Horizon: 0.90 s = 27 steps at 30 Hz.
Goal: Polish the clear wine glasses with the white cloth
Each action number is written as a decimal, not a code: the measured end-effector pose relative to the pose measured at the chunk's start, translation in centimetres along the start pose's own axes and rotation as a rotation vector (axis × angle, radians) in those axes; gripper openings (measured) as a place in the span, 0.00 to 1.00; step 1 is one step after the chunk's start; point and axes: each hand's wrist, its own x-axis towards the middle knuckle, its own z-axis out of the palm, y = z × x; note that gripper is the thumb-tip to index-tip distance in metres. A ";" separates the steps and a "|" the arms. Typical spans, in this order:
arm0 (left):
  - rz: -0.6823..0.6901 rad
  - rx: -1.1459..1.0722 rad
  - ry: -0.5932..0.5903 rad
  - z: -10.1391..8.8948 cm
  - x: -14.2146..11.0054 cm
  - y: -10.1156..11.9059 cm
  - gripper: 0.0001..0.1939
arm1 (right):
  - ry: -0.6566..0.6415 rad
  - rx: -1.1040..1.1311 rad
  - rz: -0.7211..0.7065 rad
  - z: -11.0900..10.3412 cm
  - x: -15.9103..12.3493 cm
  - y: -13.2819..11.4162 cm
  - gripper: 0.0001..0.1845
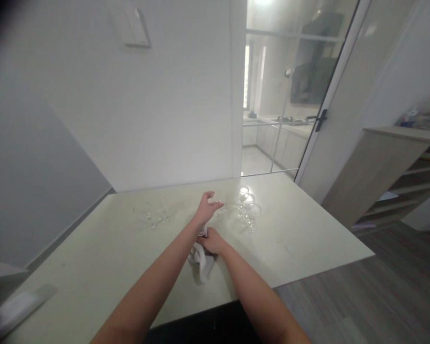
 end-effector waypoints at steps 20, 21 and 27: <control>-0.162 0.092 -0.049 5.0 3.2 -2.2 0.35 | 0.067 -0.059 -0.153 0.1 0.1 0.0 0.14; -0.163 0.082 -0.054 5.1 3.2 -2.2 0.35 | 0.065 -0.060 -0.153 0.1 0.1 -0.1 0.14; -0.167 0.028 -0.071 5.1 3.2 -2.5 0.37 | 0.065 -0.046 -0.131 0.2 0.0 -0.6 0.15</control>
